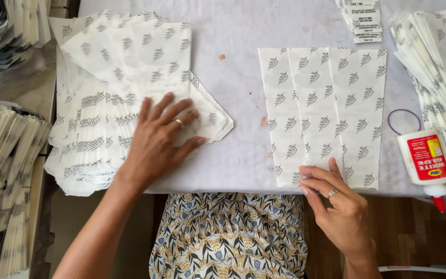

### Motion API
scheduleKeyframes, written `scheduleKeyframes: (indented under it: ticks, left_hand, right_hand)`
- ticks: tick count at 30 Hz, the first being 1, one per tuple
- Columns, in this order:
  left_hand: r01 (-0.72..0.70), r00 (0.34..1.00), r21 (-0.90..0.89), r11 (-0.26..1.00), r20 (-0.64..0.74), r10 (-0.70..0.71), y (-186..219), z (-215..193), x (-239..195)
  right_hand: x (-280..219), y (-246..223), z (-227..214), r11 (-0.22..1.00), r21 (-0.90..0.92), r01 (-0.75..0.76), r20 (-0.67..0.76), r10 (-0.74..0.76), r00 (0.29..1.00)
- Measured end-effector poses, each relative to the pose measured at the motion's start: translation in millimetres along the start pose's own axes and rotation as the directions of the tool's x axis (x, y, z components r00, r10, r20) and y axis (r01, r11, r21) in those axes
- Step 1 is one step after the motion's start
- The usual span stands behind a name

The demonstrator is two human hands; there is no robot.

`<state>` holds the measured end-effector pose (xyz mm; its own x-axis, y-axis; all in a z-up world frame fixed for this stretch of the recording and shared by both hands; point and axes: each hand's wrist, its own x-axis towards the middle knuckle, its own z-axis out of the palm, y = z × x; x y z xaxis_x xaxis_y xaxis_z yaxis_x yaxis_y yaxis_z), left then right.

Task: Arranging printed paper strips in an overlapping pattern and applying white glue to the edges.

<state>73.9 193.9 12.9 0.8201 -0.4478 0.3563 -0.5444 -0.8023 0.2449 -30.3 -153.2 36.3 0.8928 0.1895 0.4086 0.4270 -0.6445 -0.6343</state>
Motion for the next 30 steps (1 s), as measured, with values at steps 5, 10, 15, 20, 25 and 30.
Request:
scheduleKeyframes:
  ticks: [5, 10, 15, 20, 25, 30]
  left_hand:
    - [0.079, 0.995, 0.019, 0.997, 0.067, -0.08, 6.0, -22.3, -10.8]
    - [0.175, 0.974, 0.187, 0.967, 0.112, -0.197, 27.7, 5.4, -17.2]
    - [0.133, 0.99, 0.13, 0.983, 0.036, -0.139, 77.4, 26.6, -19.7]
    - [-0.017, 0.964, 0.067, 0.998, 0.267, -0.001, 136.0, 44.8, -4.8]
    - [0.069, 0.989, -0.124, 0.99, 0.142, -0.051, 168.8, 67.2, 14.6]
    - [0.031, 0.996, -0.545, 0.838, -0.055, -0.072, 165.3, 46.3, 15.5]
  right_hand:
    - [1.2, -2.1, -1.1, 0.999, -0.028, 0.042, 0.052, -0.041, 0.998]
    - [2.3, -3.9, -0.3, 0.994, -0.063, 0.09, 0.053, -0.086, 0.995]
    - [4.8, -1.2, 1.6, 0.992, -0.08, 0.097, 0.055, -0.093, 0.994]
    - [3.6, -1.3, 4.3, 0.988, -0.112, 0.103, 0.057, -0.097, 0.994]
    - [3.6, -3.1, 3.1, 0.988, -0.115, 0.1, 0.067, -0.093, 0.993]
    - [3.4, -4.3, 3.0, 0.991, -0.099, 0.086, 0.068, -0.079, 0.995]
